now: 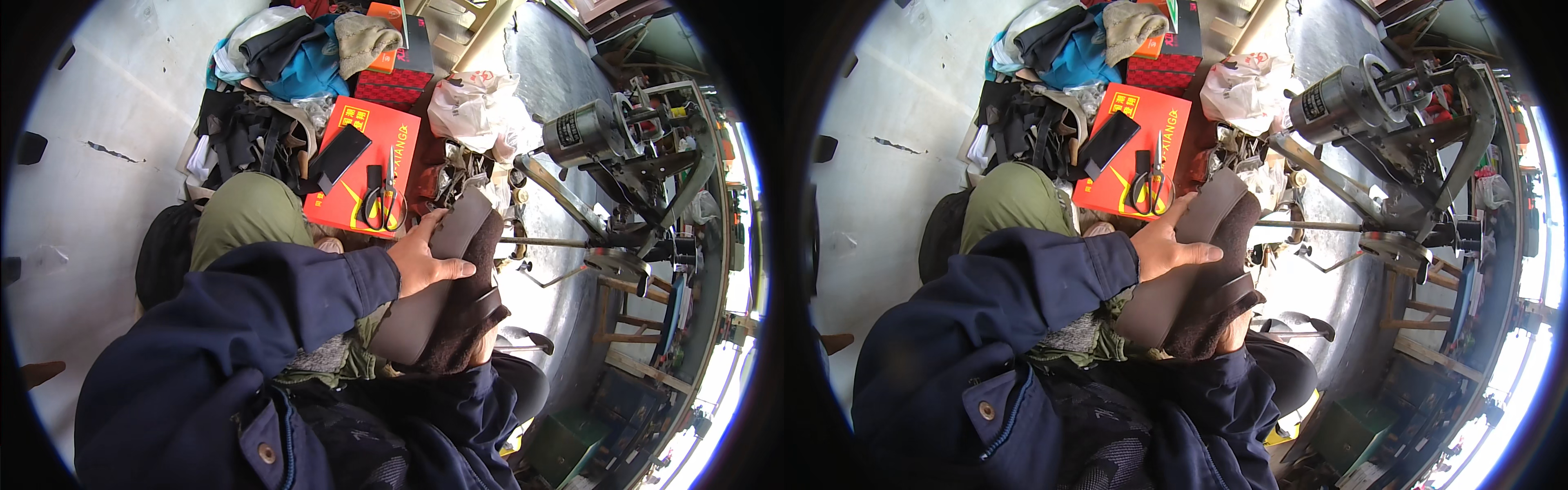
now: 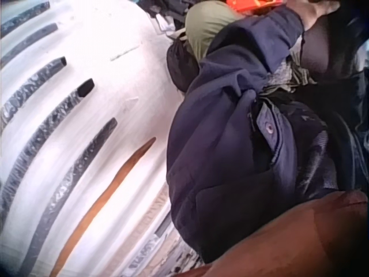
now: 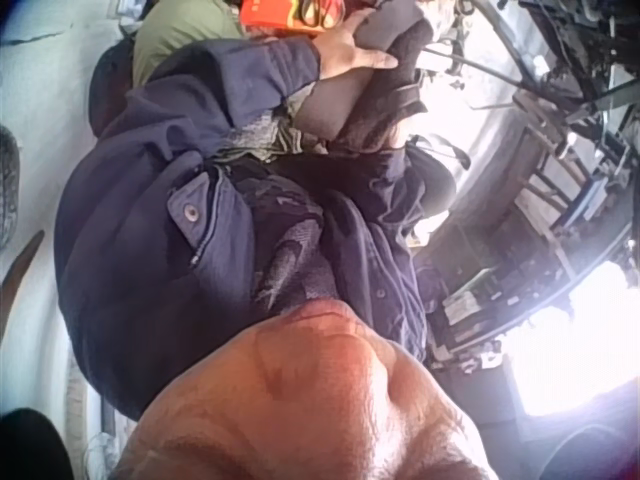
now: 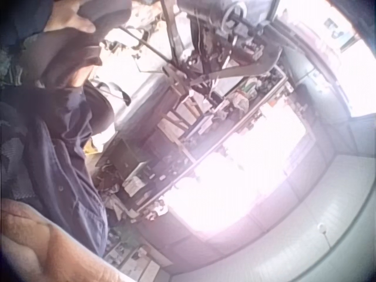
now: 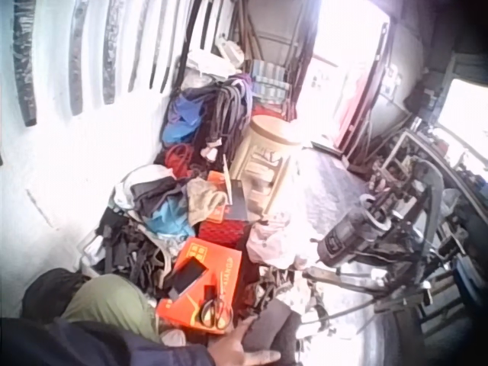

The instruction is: The person removes the insole from a brown shoe, then uses a sewing machine to stitch the shoe's upper. The person handles the shoe and insole by hand and operates the sewing machine to complete the repair.

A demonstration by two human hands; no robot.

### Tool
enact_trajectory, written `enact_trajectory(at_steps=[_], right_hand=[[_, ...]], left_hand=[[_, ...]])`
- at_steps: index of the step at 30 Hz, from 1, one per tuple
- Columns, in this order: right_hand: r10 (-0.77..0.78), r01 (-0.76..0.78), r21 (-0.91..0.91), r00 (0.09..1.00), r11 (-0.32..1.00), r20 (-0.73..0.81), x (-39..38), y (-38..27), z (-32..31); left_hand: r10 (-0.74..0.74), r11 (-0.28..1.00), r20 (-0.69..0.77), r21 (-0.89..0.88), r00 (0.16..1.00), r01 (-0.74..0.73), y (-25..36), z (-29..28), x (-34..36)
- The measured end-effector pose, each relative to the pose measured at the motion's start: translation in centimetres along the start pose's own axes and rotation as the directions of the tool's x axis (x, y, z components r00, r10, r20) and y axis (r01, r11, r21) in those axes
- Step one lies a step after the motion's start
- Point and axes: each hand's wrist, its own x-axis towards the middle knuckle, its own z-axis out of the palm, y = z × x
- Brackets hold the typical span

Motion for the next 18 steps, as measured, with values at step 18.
enact_trajectory(at_steps=[18], right_hand=[[-0.037,0.096,0.572,0.993,0.815,-0.114,-2.0,0.2,-0.5]], left_hand=[[0.087,0.996,0.003,-0.015,0.996,-0.087,0.8,0.1,0.0]])
